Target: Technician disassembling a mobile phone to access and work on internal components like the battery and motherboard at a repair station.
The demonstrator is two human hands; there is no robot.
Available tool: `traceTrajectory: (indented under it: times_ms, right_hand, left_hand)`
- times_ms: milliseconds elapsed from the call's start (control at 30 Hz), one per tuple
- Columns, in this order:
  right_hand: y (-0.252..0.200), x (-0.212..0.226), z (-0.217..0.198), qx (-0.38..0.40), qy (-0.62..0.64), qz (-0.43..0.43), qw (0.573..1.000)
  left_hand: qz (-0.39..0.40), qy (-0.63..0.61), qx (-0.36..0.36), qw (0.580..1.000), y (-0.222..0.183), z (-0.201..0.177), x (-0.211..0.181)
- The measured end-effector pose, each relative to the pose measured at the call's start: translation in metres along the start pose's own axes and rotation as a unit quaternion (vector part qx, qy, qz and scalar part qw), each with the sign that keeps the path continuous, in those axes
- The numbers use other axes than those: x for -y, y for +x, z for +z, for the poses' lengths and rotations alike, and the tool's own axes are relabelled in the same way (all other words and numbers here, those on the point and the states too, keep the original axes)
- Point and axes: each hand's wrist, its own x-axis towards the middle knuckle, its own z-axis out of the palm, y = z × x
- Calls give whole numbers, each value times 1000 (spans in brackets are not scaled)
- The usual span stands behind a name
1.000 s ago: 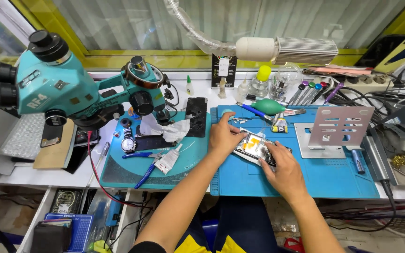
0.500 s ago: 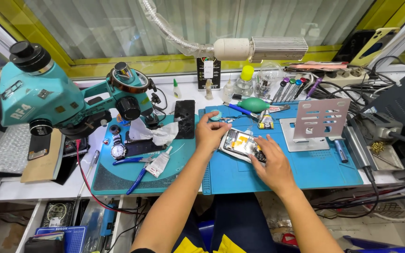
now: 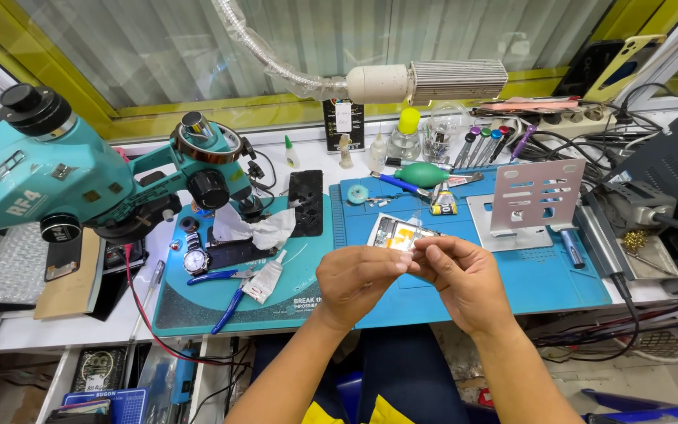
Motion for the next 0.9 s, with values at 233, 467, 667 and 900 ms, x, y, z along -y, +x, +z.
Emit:
traceTrajectory:
  times_ms: [233,467,667,900]
  right_hand:
    - [-6,-5,-12,19,9,-17,1000]
    - [-6,-2,-13,33,9,-41,999]
    - [-7,0,-10,29,8,-62,998]
    - [-12,8,5,5,11,-77,997]
  left_hand:
    - [85,12,31,996,10,3,-10]
    - [120,19,67,990,11,1,-7]
    - [99,26,53,993,8,2,-4]
    - [26,11,14,999,8,3,-6]
